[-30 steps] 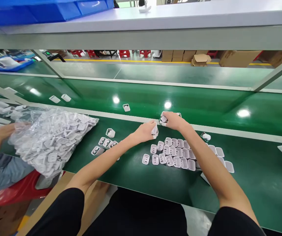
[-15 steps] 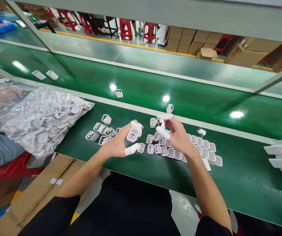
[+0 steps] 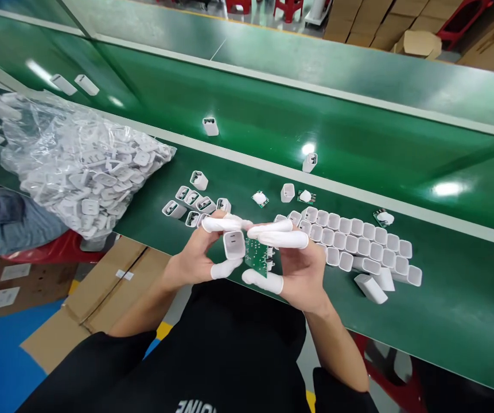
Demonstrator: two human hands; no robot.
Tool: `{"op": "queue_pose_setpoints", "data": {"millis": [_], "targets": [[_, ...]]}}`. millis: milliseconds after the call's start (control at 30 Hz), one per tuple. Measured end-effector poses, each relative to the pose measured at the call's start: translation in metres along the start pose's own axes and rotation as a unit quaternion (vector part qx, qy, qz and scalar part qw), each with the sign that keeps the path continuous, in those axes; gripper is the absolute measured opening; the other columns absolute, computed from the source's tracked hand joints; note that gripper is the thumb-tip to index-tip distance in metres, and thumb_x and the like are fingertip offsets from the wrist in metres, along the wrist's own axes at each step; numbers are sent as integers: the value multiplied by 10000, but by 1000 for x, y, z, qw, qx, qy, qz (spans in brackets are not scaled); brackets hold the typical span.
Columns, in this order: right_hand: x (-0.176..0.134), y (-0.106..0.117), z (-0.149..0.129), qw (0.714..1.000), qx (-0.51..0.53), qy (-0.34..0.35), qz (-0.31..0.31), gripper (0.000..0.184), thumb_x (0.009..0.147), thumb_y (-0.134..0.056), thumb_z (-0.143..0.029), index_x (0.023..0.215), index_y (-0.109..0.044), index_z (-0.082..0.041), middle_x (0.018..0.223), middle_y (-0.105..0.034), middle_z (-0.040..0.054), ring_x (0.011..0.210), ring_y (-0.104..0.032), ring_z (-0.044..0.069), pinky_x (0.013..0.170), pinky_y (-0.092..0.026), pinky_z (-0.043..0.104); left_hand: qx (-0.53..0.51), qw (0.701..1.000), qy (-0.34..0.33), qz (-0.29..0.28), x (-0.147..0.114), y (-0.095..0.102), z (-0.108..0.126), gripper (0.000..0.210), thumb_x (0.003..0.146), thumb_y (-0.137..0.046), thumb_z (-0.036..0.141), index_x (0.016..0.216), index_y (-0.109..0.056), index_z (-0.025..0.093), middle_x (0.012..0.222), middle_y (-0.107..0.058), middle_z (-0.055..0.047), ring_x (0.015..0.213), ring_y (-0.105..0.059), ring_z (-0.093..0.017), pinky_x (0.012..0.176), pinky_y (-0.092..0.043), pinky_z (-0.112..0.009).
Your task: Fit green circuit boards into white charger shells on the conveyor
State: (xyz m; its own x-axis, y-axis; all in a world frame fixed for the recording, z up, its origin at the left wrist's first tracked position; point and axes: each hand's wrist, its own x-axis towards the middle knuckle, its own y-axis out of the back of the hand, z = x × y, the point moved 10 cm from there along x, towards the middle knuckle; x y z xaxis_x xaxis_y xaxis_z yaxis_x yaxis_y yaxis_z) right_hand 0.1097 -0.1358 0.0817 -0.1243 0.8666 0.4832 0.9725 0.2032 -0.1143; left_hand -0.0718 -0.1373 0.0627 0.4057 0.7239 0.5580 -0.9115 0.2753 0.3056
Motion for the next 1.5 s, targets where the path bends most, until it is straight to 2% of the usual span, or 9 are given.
{"op": "queue_pose_setpoints", "data": {"millis": [167,300,400,500,667,900,1067,1367,1500], "targets": [[-12,-5,8,999,13,2,50,534,831,-1068,-266,1305,-857,-391,1164,-899,42,1104,-888,308,967,-802,548,-26,977,-2,214,-17,14,-13,503,987,-927,274,1238,-496,342,1011,-590,61,742,-681,-122,664,-630,-284],[-20,-18,8,997,19,6,73,668,742,-1120,-240,1329,-851,-411,1160,-909,46,1058,-888,341,951,-797,588,-15,961,-48,270,-25,9,-12,459,1040,-844,309,1331,-497,382,1042,-599,33,759,-673,-147,633,-639,-304],[-22,-23,2,996,14,23,81,709,757,-1118,-290,1394,-831,-413,1167,-907,52,1024,-886,347,885,-799,569,46,965,-85,244,-25,6,-5,650,983,-889,550,1477,-519,347,1163,-633,-32,883,-736,-193,685,-691,-350],[-24,-26,1,997,-18,24,70,711,794,-1100,-341,1431,-801,-446,1191,-899,47,1042,-880,353,945,-789,598,86,971,-97,200,-25,5,-4,853,928,-908,688,1571,-535,269,1230,-648,-89,995,-763,-248,776,-729,-417],[-27,-27,7,996,-54,19,63,825,729,-1139,-342,1436,-761,-535,1185,-876,-5,1114,-860,354,1022,-784,584,120,965,-125,195,-28,4,1,876,970,-877,675,1656,-525,258,1263,-683,-112,1074,-744,-275,804,-725,-413],[-25,-33,8,998,-30,25,48,732,809,-1098,-359,1448,-781,-523,1199,-886,-15,1107,-869,334,997,-788,572,150,961,-120,198,-25,0,3,720,1038,-772,713,1580,-558,290,1213,-679,-79,983,-758,-252,731,-695,-404],[-26,-33,7,998,-18,37,46,816,738,-1137,-316,1458,-796,-491,1232,-891,-14,1113,-865,336,1020,-786,552,198,955,-123,185,-19,1,10,618,1052,-760,643,1510,-563,277,1178,-673,-72,923,-753,-233,671,-667,-372],[-33,-27,15,998,-50,-2,46,895,668,-1172,-315,1429,-783,-580,1192,-873,-20,1125,-857,359,1040,-768,588,198,956,-124,178,-18,-1,9,662,1057,-738,697,1534,-553,278,1189,-670,-76,924,-761,-229,683,-665,-372],[-32,-26,13,996,-58,13,60,805,718,-1149,-363,1423,-809,-550,1150,-886,-2,1090,-843,378,984,-753,633,196,957,-130,172,-18,-2,10,689,1062,-733,695,1547,-565,236,1199,-658,-93,945,-772,-233,699,-678,-371]]}}
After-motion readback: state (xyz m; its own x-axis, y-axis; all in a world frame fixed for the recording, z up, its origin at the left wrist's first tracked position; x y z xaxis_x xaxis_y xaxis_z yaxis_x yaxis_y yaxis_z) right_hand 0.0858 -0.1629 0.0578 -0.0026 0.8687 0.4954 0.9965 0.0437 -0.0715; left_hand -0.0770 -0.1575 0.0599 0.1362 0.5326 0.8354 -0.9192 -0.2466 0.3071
